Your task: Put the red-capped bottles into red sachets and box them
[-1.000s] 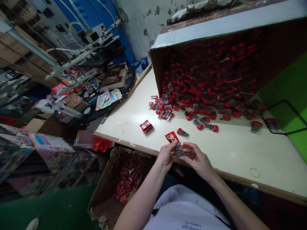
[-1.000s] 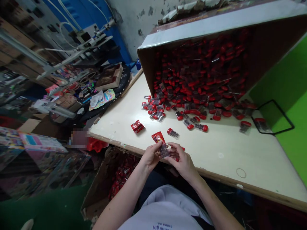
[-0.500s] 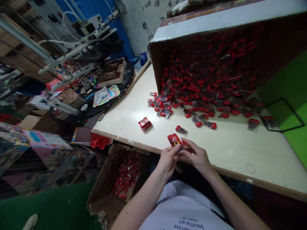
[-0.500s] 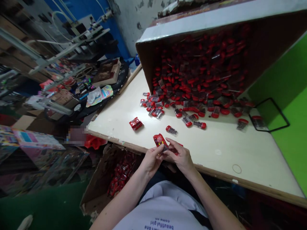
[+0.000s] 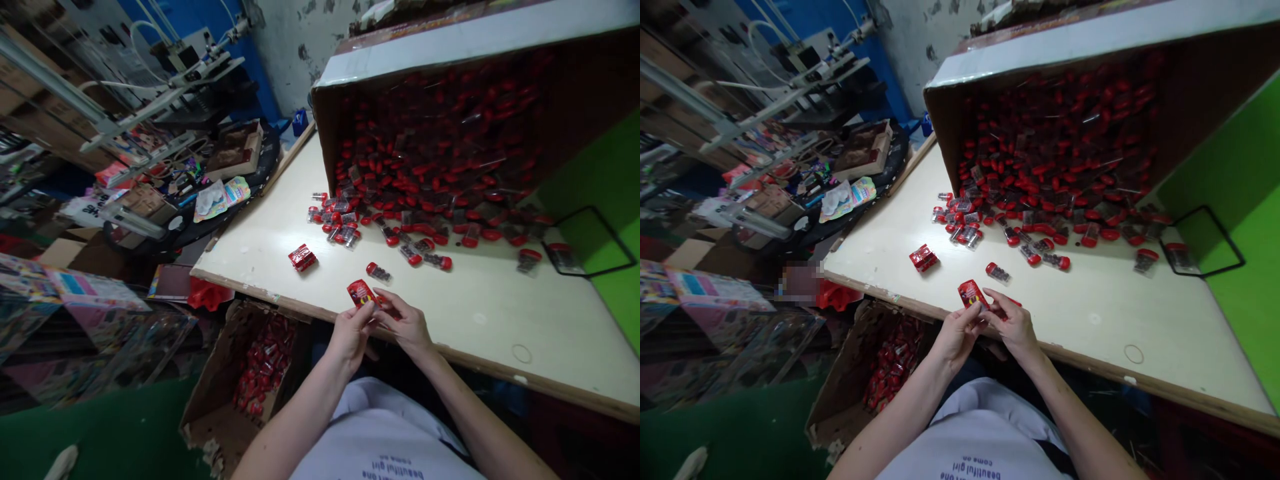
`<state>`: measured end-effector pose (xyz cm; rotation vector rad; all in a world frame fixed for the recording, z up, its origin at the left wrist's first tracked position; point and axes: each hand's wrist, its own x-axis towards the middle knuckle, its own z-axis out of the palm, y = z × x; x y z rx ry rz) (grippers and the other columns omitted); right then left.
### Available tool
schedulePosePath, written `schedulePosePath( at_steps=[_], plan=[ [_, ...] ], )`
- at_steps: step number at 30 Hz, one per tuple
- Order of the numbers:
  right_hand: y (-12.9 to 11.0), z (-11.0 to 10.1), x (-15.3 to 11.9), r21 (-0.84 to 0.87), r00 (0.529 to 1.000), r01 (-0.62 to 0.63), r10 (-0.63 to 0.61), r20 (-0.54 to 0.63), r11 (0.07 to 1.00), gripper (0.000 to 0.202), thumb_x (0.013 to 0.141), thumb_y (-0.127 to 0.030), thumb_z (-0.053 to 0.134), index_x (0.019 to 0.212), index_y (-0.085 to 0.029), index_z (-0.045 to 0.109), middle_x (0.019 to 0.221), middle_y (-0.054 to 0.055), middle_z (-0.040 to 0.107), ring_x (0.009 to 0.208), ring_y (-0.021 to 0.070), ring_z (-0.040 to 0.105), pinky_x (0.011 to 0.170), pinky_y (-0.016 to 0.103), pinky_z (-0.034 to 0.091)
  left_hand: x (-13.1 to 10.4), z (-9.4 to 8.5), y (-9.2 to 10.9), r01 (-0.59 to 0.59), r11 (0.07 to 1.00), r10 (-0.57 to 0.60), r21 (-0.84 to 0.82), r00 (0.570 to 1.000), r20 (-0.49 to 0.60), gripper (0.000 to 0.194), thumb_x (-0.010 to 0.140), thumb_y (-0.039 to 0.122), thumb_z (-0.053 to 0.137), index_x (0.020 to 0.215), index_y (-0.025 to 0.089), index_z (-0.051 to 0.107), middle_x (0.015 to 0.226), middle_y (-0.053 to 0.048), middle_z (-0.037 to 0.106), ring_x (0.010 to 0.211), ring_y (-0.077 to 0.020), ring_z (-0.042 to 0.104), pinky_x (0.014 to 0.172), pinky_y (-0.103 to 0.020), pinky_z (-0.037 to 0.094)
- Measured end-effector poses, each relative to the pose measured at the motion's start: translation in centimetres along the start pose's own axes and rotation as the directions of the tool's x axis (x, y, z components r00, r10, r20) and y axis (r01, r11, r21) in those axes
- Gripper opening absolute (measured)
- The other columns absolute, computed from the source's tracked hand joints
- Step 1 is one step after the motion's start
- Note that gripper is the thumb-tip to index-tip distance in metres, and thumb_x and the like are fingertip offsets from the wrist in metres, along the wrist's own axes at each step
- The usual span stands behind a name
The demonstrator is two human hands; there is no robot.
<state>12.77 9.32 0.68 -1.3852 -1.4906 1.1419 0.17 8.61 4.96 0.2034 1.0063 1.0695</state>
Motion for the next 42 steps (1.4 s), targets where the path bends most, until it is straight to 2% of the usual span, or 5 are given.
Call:
schedulePosePath(
  at_steps=[6, 14, 16, 26, 42],
  plan=[
    [2.1, -2.1, 3.8, -0.239, 0.992, -0.018, -0.014, -0.129, 0.971, 0.040, 0.083, -0.042, 0.056, 0.117, -0.022, 0.059, 0.085, 0.002, 0.068, 0.074, 0.0171, 0.064, 0.074, 0.029, 0.049, 0.5, -8.7, 2.6, -0.042, 0.985, 0.094, 0.165, 0.942, -0.323, 0.035, 0.061, 0.038, 0.077, 0.080, 0.010, 0.068, 0.083, -0.013, 0.070, 0.077, -0.0199, 0.066, 0.074, -0.031, 0.049],
    [6.4, -1.5, 11.3, -0.396, 0.991, -0.063, 0.012, -0.130, 0.916, 0.027, 0.064, -0.036, 0.072, 0.084, -0.018, 0.067, 0.089, 0.010, 0.066, 0.089, 0.0260, 0.058, 0.083, 0.037, 0.041, -2.7, -22.5, 7.5, 0.247, 0.686, 0.503, 0.684, 0.518, -0.692, 0.035, 0.057, 0.027, 0.075, 0.084, 0.010, 0.063, 0.090, -0.019, 0.066, 0.100, -0.0388, 0.058, 0.076, -0.042, 0.045],
    [6.6, -1.4, 11.2, -0.365, 0.991, -0.079, 0.032, -0.133, 0.928, 0.023, 0.063, -0.036, 0.072, 0.077, -0.019, 0.065, 0.081, 0.006, 0.065, 0.080, 0.0231, 0.059, 0.077, 0.035, 0.043, -2.4, -21.4, 7.2, 0.249, 0.593, 0.602, 0.766, 0.495, -0.627, 0.042, 0.059, 0.028, 0.073, 0.096, 0.014, 0.062, 0.106, -0.019, 0.062, 0.112, -0.0381, 0.051, 0.084, -0.043, 0.042],
    [7.6, -6.2, 2.7, -0.096, 0.940, -0.188, 0.151, -0.307, 0.977, 0.039, 0.073, -0.053, 0.062, 0.091, -0.019, 0.054, 0.080, 0.006, 0.067, 0.071, 0.0187, 0.065, 0.066, 0.031, 0.052, 7.2, -3.4, -3.9, -0.167, 0.177, 0.428, 0.970, 0.901, 0.077, 0.023, 0.062, 0.041, 0.072, 0.070, 0.020, 0.063, 0.069, -0.005, 0.061, 0.068, -0.0190, 0.055, 0.067, -0.029, 0.037],
    [7.0, -2.3, 0.1, -0.241, 0.933, -0.314, 0.252, -0.256, 0.918, 0.027, 0.068, -0.047, 0.065, 0.076, -0.022, 0.057, 0.068, 0.001, 0.065, 0.062, 0.0185, 0.064, 0.062, 0.030, 0.048, 8.1, -5.0, -2.2, -0.130, 0.510, 0.289, 0.850, 0.957, -0.026, 0.030, 0.070, 0.036, 0.061, 0.048, 0.016, 0.059, 0.043, 0.003, 0.044, 0.051, -0.0115, 0.039, 0.054, -0.026, 0.026]
  ],
)
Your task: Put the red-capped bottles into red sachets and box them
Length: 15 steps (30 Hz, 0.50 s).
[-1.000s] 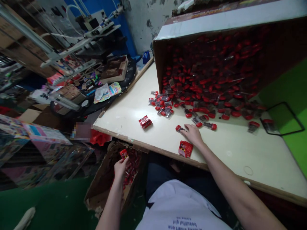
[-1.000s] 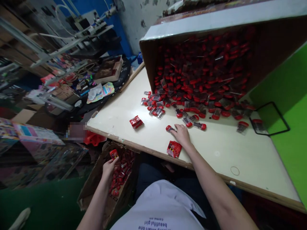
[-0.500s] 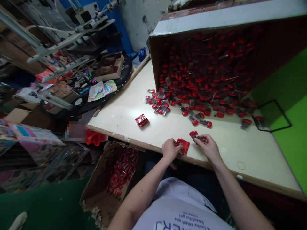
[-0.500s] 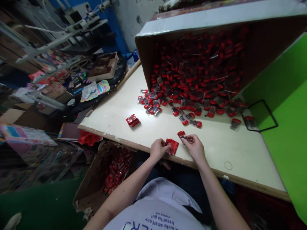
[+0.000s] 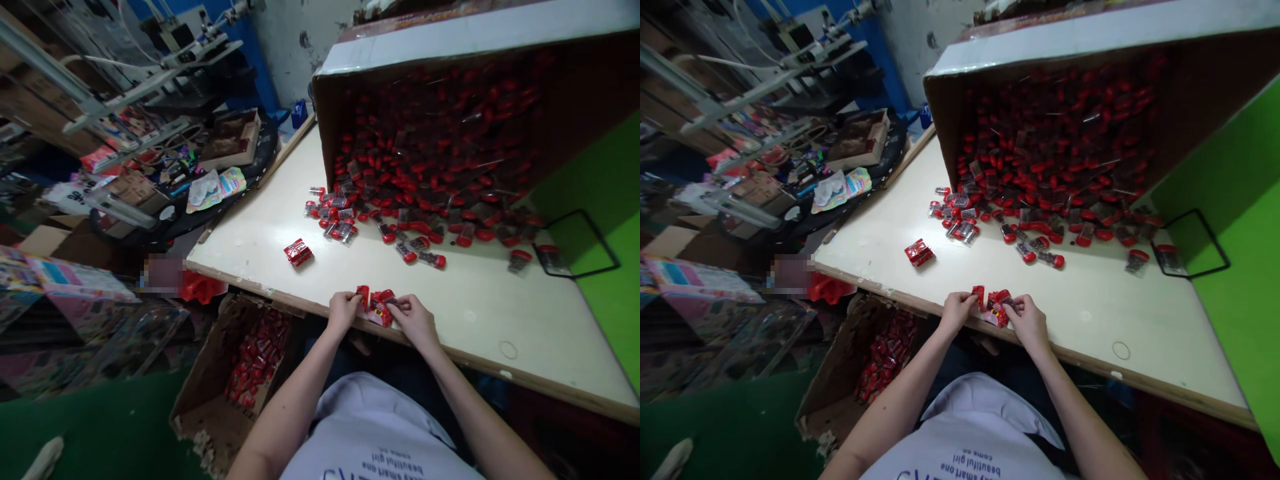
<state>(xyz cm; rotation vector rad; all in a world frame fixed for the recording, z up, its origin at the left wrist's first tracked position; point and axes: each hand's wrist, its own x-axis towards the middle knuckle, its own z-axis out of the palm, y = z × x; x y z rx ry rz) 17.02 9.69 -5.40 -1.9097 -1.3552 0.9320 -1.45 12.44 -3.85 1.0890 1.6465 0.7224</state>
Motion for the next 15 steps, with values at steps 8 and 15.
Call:
schedulePosePath(
  at_steps=[8, 15],
  plan=[
    [-4.1, -1.3, -2.2, 0.222, 0.992, 0.127, -0.122, -0.033, 0.967, 0.034, 0.071, -0.049, 0.066, 0.089, -0.021, 0.058, 0.083, 0.005, 0.068, 0.071, 0.0189, 0.066, 0.066, 0.030, 0.053, -1.1, -1.2, 2.7, 0.126, 0.913, -0.127, -0.387, 0.992, 0.023, 0.046, 0.067, 0.059, 0.058, 0.065, 0.014, 0.061, 0.060, -0.003, 0.056, 0.050, -0.0091, 0.043, 0.048, -0.023, 0.024],
    [-6.5, -1.0, -3.7, 0.134, 0.966, 0.248, -0.255, 0.039, 0.960, 0.027, 0.076, -0.046, 0.063, 0.090, -0.023, 0.058, 0.088, 0.005, 0.069, 0.071, 0.0209, 0.066, 0.069, 0.034, 0.053, -1.7, -1.4, 4.5, 0.244, 0.670, -0.220, -0.702, 0.967, 0.126, 0.043, 0.055, 0.051, 0.075, 0.067, 0.011, 0.063, 0.060, -0.003, 0.057, 0.045, -0.0063, 0.042, 0.045, -0.023, 0.023]
  ],
)
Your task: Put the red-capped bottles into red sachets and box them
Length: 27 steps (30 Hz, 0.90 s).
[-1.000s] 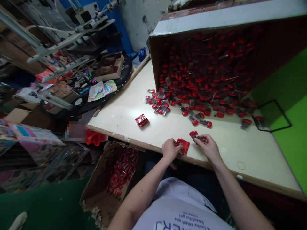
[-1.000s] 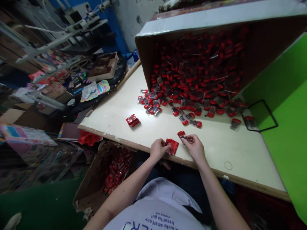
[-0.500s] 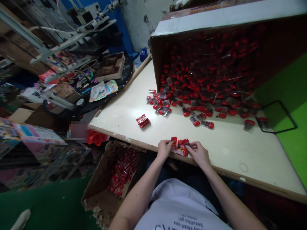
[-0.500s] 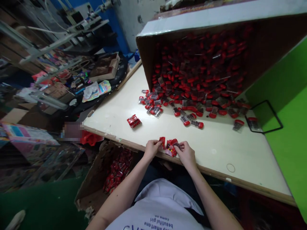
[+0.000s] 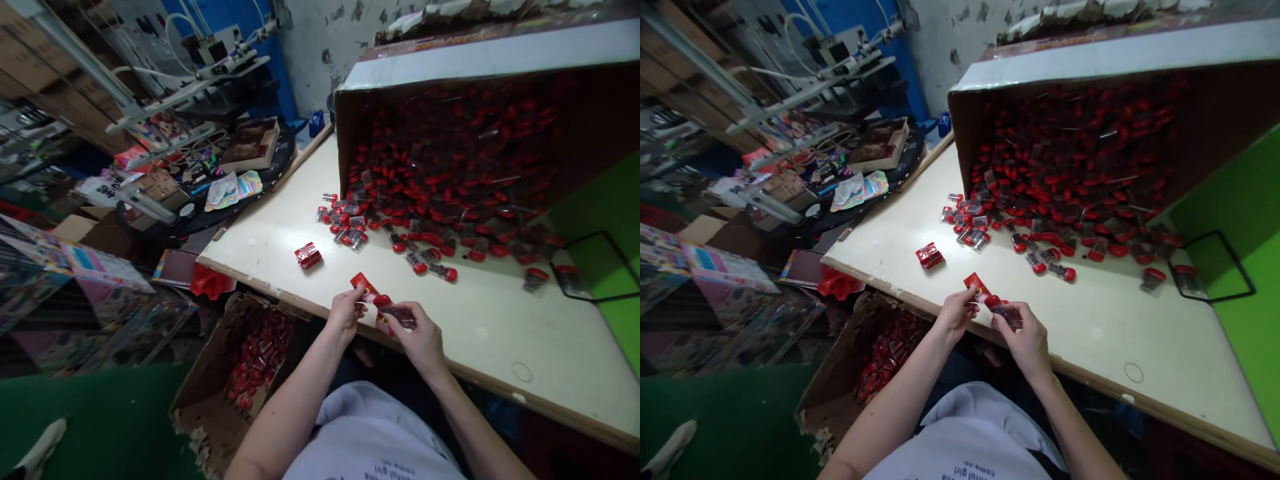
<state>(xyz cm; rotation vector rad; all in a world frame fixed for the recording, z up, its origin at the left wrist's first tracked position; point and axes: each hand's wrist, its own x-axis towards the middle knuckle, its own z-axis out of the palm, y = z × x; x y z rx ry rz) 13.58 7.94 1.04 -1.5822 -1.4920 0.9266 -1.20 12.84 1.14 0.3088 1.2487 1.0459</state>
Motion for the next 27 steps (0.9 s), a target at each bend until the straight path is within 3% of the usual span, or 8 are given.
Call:
schedulePosePath(
  at_steps=[3, 9, 13, 18, 22, 27],
  plan=[
    [0.5, 0.1, 0.4, -0.023, 0.996, -0.034, 0.032, -0.088, 0.999, 0.028, 0.077, -0.046, 0.063, 0.092, -0.024, 0.056, 0.088, 0.005, 0.069, 0.069, 0.0208, 0.066, 0.069, 0.034, 0.053, -0.5, -0.1, 0.4, 0.015, 0.999, -0.014, -0.029, 1.000, 0.011, 0.040, 0.057, 0.046, 0.076, 0.068, 0.011, 0.063, 0.065, -0.005, 0.060, 0.046, -0.0062, 0.044, 0.045, -0.023, 0.025],
    [0.1, 0.2, 0.7, -0.007, 0.992, -0.049, 0.048, -0.115, 0.999, 0.027, 0.076, -0.046, 0.064, 0.090, -0.024, 0.057, 0.088, 0.004, 0.069, 0.070, 0.0205, 0.066, 0.070, 0.034, 0.053, -1.0, 0.0, 0.8, 0.098, 0.988, -0.095, -0.117, 0.995, 0.026, 0.035, 0.059, 0.041, 0.076, 0.071, 0.011, 0.064, 0.068, -0.006, 0.062, 0.048, -0.0063, 0.045, 0.045, -0.022, 0.029],
    [0.0, 0.6, 0.8, 0.185, 0.989, -0.124, 0.136, -0.056, 0.975, 0.031, 0.071, -0.046, 0.069, 0.087, -0.023, 0.058, 0.086, 0.004, 0.069, 0.072, 0.0200, 0.067, 0.068, 0.032, 0.054, -1.5, 0.3, 0.3, 0.025, 0.992, -0.020, -0.124, 0.999, 0.041, 0.038, 0.060, 0.046, 0.074, 0.072, 0.011, 0.064, 0.070, -0.005, 0.061, 0.050, -0.0063, 0.046, 0.048, -0.022, 0.029],
    [0.5, 1.4, 0.9, 0.503, 0.967, -0.255, 0.228, 0.116, 0.826, 0.035, 0.070, -0.048, 0.071, 0.084, -0.019, 0.057, 0.070, 0.002, 0.068, 0.060, 0.0171, 0.064, 0.056, 0.029, 0.053, -2.1, 0.4, -0.7, -0.133, 0.990, 0.133, -0.044, 0.991, 0.010, 0.035, 0.064, 0.047, 0.072, 0.074, 0.014, 0.067, 0.075, -0.006, 0.065, 0.062, -0.0108, 0.055, 0.059, -0.024, 0.033],
    [0.7, 1.7, 0.8, 0.500, 0.972, -0.232, 0.214, 0.093, 0.834, 0.034, 0.068, -0.045, 0.073, 0.085, -0.020, 0.056, 0.073, 0.002, 0.067, 0.061, 0.0175, 0.064, 0.059, 0.031, 0.054, -2.0, 0.2, -1.1, -0.134, 0.990, 0.135, -0.029, 0.991, 0.005, 0.033, 0.062, 0.042, 0.074, 0.080, 0.015, 0.068, 0.084, -0.009, 0.069, 0.073, -0.0158, 0.061, 0.067, -0.027, 0.036],
    [0.3, 1.5, 0.7, 0.473, 0.979, -0.204, 0.174, 0.106, 0.857, 0.033, 0.069, -0.046, 0.072, 0.085, -0.021, 0.056, 0.077, 0.004, 0.067, 0.065, 0.0191, 0.065, 0.062, 0.033, 0.055, -1.4, -0.3, -0.9, -0.100, 0.991, 0.099, -0.087, 0.995, -0.011, 0.037, 0.055, 0.042, 0.078, 0.079, 0.015, 0.068, 0.082, -0.008, 0.069, 0.072, -0.0152, 0.062, 0.069, -0.027, 0.037]
  ],
)
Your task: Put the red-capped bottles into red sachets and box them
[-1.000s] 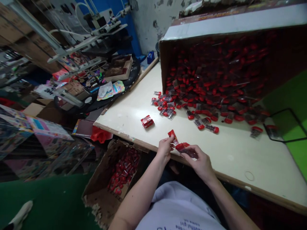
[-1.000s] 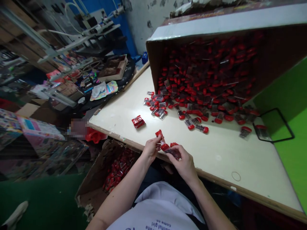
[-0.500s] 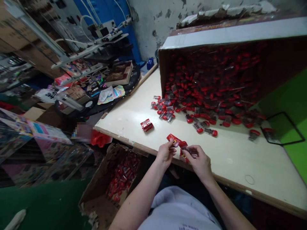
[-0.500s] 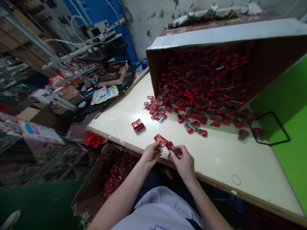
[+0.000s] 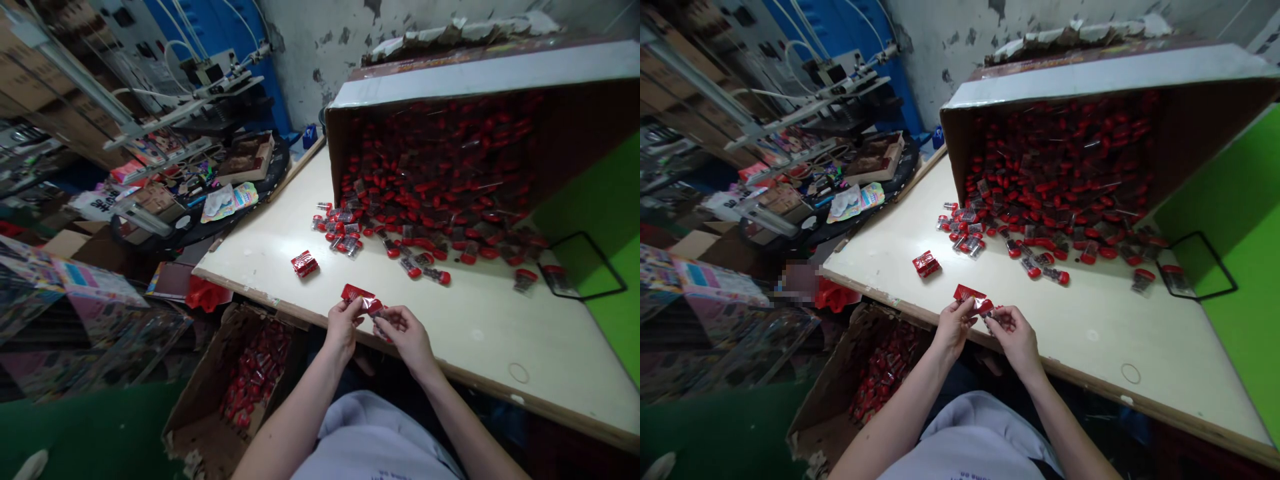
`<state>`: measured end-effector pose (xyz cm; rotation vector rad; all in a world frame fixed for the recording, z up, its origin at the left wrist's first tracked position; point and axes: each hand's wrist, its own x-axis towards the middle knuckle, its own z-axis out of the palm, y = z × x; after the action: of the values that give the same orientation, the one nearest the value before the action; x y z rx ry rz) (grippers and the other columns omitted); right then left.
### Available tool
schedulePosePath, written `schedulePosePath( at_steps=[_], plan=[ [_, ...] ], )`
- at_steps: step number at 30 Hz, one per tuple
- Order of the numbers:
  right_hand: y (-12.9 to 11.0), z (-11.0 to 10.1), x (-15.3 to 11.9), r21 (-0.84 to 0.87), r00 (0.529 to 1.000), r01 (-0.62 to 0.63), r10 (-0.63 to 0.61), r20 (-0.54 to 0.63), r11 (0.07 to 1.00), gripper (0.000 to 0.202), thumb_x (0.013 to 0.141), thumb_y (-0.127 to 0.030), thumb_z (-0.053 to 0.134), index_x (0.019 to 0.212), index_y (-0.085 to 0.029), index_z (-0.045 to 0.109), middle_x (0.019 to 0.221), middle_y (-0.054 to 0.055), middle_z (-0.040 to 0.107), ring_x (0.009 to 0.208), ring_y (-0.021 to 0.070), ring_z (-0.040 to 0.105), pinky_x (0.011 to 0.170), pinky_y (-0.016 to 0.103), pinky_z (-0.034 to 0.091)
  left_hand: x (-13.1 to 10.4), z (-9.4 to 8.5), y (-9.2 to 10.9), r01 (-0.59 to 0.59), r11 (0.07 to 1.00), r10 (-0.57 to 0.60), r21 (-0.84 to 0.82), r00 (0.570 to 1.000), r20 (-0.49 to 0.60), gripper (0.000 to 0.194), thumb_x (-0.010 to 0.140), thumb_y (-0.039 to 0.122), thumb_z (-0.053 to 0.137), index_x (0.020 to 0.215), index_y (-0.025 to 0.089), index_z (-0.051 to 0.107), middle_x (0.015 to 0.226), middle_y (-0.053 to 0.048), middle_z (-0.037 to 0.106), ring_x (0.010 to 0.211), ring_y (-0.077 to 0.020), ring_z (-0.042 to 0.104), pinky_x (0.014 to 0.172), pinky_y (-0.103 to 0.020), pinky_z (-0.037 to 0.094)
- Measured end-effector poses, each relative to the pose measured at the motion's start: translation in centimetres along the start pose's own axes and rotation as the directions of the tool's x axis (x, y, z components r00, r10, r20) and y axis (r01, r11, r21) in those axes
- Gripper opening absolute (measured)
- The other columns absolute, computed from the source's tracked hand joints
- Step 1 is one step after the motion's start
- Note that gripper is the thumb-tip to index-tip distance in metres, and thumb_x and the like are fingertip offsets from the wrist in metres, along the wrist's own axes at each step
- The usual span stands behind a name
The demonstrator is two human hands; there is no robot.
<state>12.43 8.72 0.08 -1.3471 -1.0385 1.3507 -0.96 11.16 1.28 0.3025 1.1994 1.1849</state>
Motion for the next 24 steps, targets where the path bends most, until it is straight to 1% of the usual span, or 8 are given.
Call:
schedulePosePath(
  at_steps=[3, 6, 10, 13, 18, 24],
  plan=[
    [-0.2, -0.2, -0.2, -0.001, 1.000, -0.009, 0.009, -0.004, 1.000, 0.034, 0.068, -0.047, 0.072, 0.084, -0.021, 0.057, 0.075, 0.003, 0.068, 0.066, 0.0193, 0.065, 0.063, 0.033, 0.055, 0.2, -0.3, 0.4, -0.006, 1.000, 0.005, -0.021, 0.999, -0.050, 0.039, 0.053, 0.042, 0.080, 0.077, 0.014, 0.067, 0.075, -0.006, 0.068, 0.067, -0.0129, 0.060, 0.067, -0.026, 0.038],
    [-0.4, -0.5, -0.4, -0.023, 0.999, -0.002, 0.001, -0.036, 1.000, 0.033, 0.068, -0.046, 0.072, 0.084, -0.021, 0.058, 0.078, 0.004, 0.068, 0.068, 0.0193, 0.066, 0.065, 0.032, 0.055, 0.2, -0.5, 0.9, 0.008, 0.999, -0.011, -0.041, 0.997, -0.079, 0.039, 0.052, 0.040, 0.080, 0.077, 0.013, 0.066, 0.072, -0.005, 0.067, 0.065, -0.0122, 0.059, 0.066, -0.026, 0.038],
    [-0.8, -0.7, -0.7, -0.102, 0.993, 0.051, -0.061, -0.097, 0.993, 0.032, 0.070, -0.045, 0.071, 0.086, -0.021, 0.058, 0.083, 0.005, 0.068, 0.072, 0.0189, 0.066, 0.068, 0.032, 0.055, 0.2, -0.5, 1.1, 0.038, 0.997, -0.045, -0.069, 0.994, -0.101, 0.038, 0.053, 0.039, 0.080, 0.078, 0.013, 0.066, 0.073, -0.005, 0.067, 0.066, -0.0127, 0.059, 0.065, -0.026, 0.038],
    [-1.3, -0.4, -0.9, -0.126, 0.988, 0.080, -0.096, -0.121, 0.989, 0.033, 0.070, -0.046, 0.071, 0.086, -0.021, 0.058, 0.083, 0.005, 0.069, 0.071, 0.0193, 0.066, 0.067, 0.033, 0.056, 0.2, -0.5, 1.0, 0.030, 0.997, -0.038, -0.068, 0.993, -0.116, 0.040, 0.052, 0.039, 0.081, 0.078, 0.013, 0.066, 0.072, -0.005, 0.067, 0.065, -0.0127, 0.059, 0.064, -0.026, 0.038],
    [-1.7, 0.0, -0.9, -0.128, 0.989, 0.088, -0.102, -0.104, 0.988, 0.030, 0.071, -0.044, 0.070, 0.088, -0.022, 0.057, 0.084, 0.005, 0.068, 0.074, 0.0202, 0.066, 0.068, 0.033, 0.057, 0.0, -0.3, 0.7, 0.025, 0.998, -0.030, -0.053, 0.995, -0.094, 0.040, 0.053, 0.040, 0.080, 0.079, 0.012, 0.067, 0.072, -0.006, 0.067, 0.064, -0.0121, 0.059, 0.063, -0.025, 0.038],
    [-1.1, 0.1, -0.7, -0.138, 0.989, 0.074, -0.090, -0.115, 0.988, 0.030, 0.071, -0.044, 0.070, 0.087, -0.023, 0.057, 0.084, 0.004, 0.068, 0.074, 0.0199, 0.067, 0.068, 0.032, 0.057, -0.6, -0.2, 0.7, 0.089, 0.993, -0.091, -0.075, 0.995, -0.028, 0.039, 0.055, 0.040, 0.080, 0.079, 0.013, 0.067, 0.073, -0.006, 0.067, 0.064, -0.0126, 0.059, 0.062, -0.025, 0.038]
  ],
)
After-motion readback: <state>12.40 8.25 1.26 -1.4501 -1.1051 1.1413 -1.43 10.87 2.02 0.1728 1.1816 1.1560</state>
